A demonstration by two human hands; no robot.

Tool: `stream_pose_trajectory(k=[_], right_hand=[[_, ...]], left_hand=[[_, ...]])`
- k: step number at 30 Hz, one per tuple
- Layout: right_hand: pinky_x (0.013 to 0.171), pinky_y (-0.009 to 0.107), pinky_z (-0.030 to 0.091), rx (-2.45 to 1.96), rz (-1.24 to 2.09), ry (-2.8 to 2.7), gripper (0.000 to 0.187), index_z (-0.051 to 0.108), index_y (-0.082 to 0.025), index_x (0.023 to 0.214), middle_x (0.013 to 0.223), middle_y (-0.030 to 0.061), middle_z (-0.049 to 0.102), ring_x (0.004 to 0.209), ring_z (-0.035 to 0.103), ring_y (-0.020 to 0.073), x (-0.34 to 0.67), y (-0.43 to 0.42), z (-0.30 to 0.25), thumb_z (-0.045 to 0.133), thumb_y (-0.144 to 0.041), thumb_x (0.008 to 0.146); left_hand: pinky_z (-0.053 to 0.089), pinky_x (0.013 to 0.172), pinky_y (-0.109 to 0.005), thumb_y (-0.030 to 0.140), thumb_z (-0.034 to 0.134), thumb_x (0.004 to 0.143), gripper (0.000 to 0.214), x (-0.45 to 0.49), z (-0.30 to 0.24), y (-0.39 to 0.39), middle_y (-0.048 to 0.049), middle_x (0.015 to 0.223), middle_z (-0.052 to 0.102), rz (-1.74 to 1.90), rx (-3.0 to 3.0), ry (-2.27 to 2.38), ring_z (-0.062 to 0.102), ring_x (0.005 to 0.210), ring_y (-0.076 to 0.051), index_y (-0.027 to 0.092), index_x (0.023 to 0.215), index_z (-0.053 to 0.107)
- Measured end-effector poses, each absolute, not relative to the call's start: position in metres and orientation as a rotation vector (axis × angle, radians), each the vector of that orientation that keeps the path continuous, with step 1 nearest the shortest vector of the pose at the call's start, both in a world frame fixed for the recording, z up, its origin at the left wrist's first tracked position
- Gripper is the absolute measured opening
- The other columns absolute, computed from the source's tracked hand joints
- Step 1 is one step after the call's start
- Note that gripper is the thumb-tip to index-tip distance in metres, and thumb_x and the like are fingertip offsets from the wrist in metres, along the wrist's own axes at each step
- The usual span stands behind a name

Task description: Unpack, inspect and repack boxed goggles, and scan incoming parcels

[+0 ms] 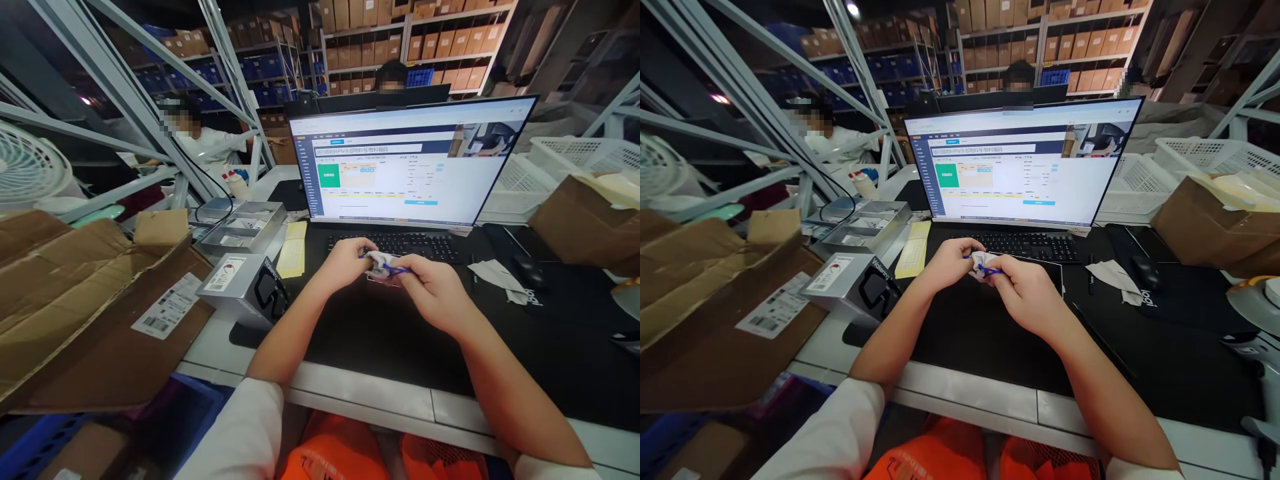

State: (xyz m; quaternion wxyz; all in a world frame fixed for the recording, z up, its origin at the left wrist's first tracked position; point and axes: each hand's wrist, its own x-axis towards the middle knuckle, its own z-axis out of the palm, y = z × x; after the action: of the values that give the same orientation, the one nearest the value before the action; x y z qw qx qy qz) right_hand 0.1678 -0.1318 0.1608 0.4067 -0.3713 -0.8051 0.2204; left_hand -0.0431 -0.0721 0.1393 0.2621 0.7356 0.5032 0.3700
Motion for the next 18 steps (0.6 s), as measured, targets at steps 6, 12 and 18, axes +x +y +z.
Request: stream_pose_trajectory(k=[6,12,18], right_hand=[[0.05,0.025,0.039,-0.901,0.815,-1.645,0.021,0.07,-0.022,0.109,0.064,-0.0023,0.057,0.052,0.05,0.0124,0.182,-0.132,0.166,0.063,-0.03,0.091],[0.049,0.027,0.029,-0.859,0.658,-1.436,0.024,0.072,-0.023,0.106,0.054,-0.0058,0.04,0.049,0.035,0.0115,0.214,-0.095,0.155,0.072,-0.04,0.088],[0.054,0.029,0.039,-1.018,0.406,-1.58,0.031,0.073,-0.023,0.121,0.06,-0.0029,0.051,0.053,0.044,0.0135,0.22,-0.08,0.147,0.062,-0.039,0.096]], left_hand=[[0.021,0.054,-0.029,0.048,0.064,0.084,0.047,-0.065,0.15,-0.067,0.0024,0.052,0.037,0.726,1.946,1.221,0.032,0.053,-0.011,0.017,0.05,0.054],[0.019,0.05,-0.026,0.068,0.082,0.067,0.07,-0.079,0.163,-0.074,0.0078,0.048,0.02,1.169,1.459,0.657,0.019,0.045,-0.005,0.019,0.049,0.035],[0.028,0.046,-0.025,0.07,0.077,0.072,0.077,-0.066,0.175,-0.085,0.0063,0.057,0.018,1.541,1.27,0.679,0.02,0.046,-0.005,0.02,0.057,0.02]])
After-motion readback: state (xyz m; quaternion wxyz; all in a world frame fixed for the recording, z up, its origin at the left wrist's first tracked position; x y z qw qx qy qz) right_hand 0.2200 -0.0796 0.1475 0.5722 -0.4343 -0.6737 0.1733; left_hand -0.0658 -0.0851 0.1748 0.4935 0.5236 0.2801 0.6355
